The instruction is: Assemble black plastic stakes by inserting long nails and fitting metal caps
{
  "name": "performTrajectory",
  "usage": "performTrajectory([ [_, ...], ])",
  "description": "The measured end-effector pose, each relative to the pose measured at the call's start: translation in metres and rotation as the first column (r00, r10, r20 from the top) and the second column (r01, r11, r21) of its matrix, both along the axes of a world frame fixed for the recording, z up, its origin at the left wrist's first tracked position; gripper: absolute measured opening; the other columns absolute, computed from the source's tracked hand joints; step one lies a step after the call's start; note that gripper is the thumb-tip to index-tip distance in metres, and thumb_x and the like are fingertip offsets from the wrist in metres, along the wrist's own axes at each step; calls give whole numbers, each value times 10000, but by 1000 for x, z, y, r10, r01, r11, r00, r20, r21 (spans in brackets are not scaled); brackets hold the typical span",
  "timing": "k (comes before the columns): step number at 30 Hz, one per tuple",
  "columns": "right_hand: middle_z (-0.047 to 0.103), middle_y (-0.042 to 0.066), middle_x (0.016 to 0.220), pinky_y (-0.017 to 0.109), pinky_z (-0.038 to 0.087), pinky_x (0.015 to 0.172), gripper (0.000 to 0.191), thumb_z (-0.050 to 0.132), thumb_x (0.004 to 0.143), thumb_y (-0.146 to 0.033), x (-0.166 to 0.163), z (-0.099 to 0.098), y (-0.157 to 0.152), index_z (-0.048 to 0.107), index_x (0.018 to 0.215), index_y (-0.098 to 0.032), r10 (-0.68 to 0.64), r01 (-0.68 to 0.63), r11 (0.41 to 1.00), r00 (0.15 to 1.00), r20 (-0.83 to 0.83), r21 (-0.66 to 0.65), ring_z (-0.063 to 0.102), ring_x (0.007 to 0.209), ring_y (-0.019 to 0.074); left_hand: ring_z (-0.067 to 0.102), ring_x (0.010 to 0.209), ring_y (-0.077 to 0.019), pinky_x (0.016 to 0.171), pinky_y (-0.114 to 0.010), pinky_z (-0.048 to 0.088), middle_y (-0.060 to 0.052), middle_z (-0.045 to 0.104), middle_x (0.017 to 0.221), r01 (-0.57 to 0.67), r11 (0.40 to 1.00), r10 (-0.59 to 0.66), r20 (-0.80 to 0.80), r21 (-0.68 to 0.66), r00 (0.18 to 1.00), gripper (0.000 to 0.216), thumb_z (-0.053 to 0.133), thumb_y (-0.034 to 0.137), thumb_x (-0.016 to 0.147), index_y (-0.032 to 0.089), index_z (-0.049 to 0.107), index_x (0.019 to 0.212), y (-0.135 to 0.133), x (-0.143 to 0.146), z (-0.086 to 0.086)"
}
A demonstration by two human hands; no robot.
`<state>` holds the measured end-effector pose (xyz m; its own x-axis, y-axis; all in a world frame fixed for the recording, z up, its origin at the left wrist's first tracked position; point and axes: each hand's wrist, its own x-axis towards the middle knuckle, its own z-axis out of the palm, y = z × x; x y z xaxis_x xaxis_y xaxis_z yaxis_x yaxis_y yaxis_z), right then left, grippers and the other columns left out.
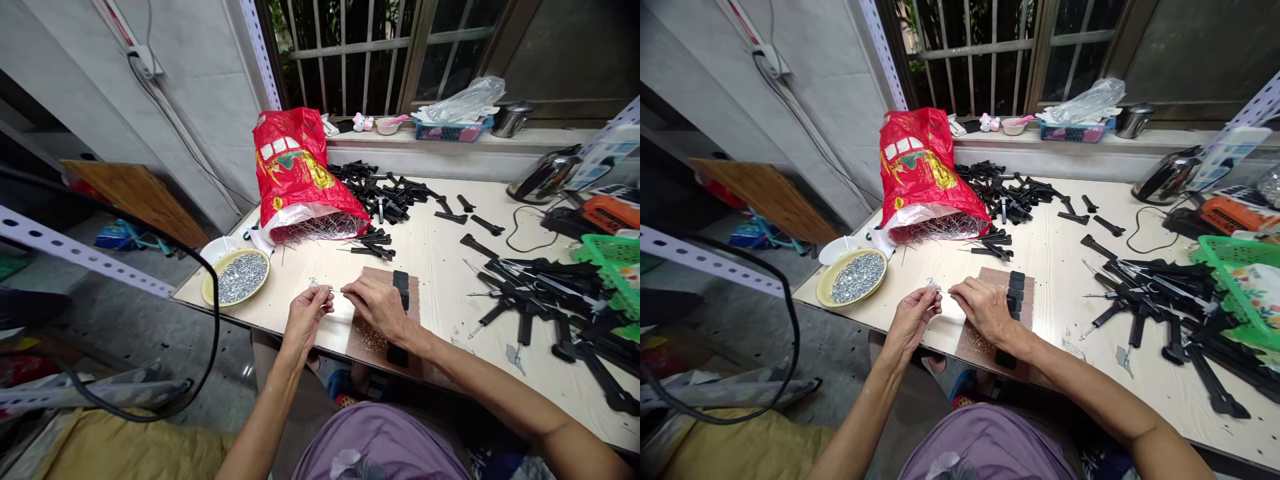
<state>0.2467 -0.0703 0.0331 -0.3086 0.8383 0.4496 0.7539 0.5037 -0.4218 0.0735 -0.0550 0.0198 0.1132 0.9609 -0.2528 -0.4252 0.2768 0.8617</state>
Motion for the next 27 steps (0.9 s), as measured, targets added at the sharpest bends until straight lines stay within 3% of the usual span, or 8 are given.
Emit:
performTrajectory([
  [7,657,30,843,255,357,652,276,391,973,-318,4,4,-6,642,950,-205,-82,76,995,989,122,58,596,758,139,574,604,-80,621,-223,482,-28,660,714,-8,997,16,-110,76,994,241,740,286,692,104,699,845,-2,6,2],
  [11,667,19,835,252,336,622,245,412,966,-300,6,-1,-9,637,948,-204,-108,101,992,988,112,74,601,734,129,589,618,-88,643,-237,496,-41,678,745,9,994,10,-174,112,985,294,730,298,700,101,703,916,-1,9,0],
  [19,657,18,900,253,322,590,242,412,962,-325,11,-3,-13,626,986,-213,-137,136,991,985,108,13,601,744,131,583,597,-85,641,-237,493,-22,673,722,-13,975,81,-303,222,950,277,701,342,720,125,704,893,-3,19,-4],
  [27,648,24,912,240,354,613,238,415,958,-347,21,-7,-12,605,1006,-212,-108,109,992,994,15,-70,600,777,137,589,619,-95,662,-239,493,-27,681,733,59,973,30,-370,225,929,260,688,338,738,132,707,897,0,23,-5],
])
